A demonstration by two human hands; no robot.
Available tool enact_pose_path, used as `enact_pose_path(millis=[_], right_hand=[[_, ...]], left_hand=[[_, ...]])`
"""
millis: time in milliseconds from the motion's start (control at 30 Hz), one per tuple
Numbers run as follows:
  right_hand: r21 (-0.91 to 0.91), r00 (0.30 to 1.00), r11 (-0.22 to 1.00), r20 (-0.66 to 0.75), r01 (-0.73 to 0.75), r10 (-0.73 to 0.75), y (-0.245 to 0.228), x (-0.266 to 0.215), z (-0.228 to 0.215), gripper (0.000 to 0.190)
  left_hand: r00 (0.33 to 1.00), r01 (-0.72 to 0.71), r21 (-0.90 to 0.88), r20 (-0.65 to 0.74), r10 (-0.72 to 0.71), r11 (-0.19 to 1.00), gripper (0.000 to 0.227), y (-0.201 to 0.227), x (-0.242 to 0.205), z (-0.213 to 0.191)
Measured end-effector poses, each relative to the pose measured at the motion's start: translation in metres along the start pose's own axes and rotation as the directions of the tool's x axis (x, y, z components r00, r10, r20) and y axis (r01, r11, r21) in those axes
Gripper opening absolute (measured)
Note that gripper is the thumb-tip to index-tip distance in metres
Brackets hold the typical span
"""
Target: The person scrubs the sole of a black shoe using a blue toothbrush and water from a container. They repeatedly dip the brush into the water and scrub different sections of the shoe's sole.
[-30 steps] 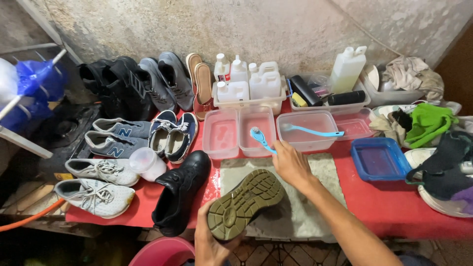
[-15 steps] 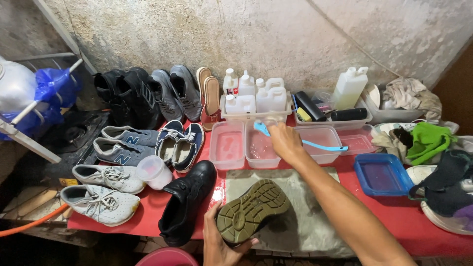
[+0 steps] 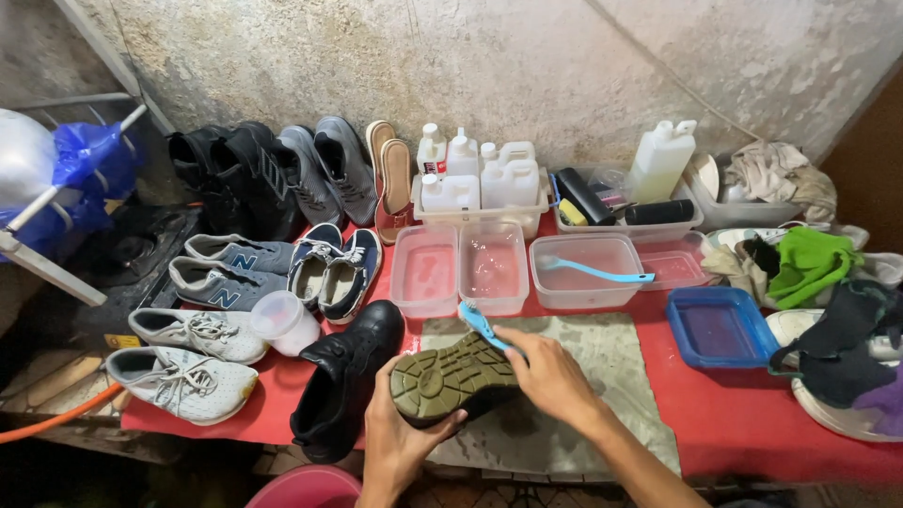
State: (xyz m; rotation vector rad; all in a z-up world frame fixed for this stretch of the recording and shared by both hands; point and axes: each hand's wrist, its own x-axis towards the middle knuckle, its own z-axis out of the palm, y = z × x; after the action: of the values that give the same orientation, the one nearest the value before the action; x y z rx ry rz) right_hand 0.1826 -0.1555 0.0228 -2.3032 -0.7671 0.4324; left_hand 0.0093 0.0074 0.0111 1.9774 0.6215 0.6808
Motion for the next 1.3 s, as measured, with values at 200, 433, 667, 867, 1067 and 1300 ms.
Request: enact_pose_path(millis=[200,433,667,867,1067,1300], right_hand=[[-0.031,1.000,0.999,-0.015,0.016,-0.016,-0.003,-0.061,0.009,0.045],[-0.019,0.998,0.999,0.030,-0.051,0.052,-0.005,-0.069,0.014,0.049],[-0.024,0.991,0.994,0.075,-0.105,0.106,-0.001,-0.099,0.025,0.054],[-0.021,0.999,0.999,0.023,-0.042,0.043,-0.034,-0.090,0.019,0.054],[-0.080,0.986,0.986,0.062,-0.147,0.152,-0.029,-0.103,0.033,0.059],[-0.011,0.999,1.000,-0.041,0.011,-0.012,-0.035,-0.074,0.027,0.052]], left_hand=[[0.998,-0.050,0.057,0.039,0.048,0.997,0.092,0.015,0.020,-0.002],[0.985,-0.142,-0.022,0.100,0.143,0.990,0.088,0.023,0.018,-0.004],[0.998,-0.061,0.057,0.025,0.060,0.997,0.087,0.017,0.021,-0.004],[0.991,-0.124,0.025,0.050,0.123,0.992,0.087,0.014,0.015,-0.005],[0.994,-0.109,0.009,0.027,0.109,0.994,0.087,0.020,0.012,-0.001],[0.989,-0.139,0.019,0.045,0.139,0.990,0.090,0.020,0.004,0.001]])
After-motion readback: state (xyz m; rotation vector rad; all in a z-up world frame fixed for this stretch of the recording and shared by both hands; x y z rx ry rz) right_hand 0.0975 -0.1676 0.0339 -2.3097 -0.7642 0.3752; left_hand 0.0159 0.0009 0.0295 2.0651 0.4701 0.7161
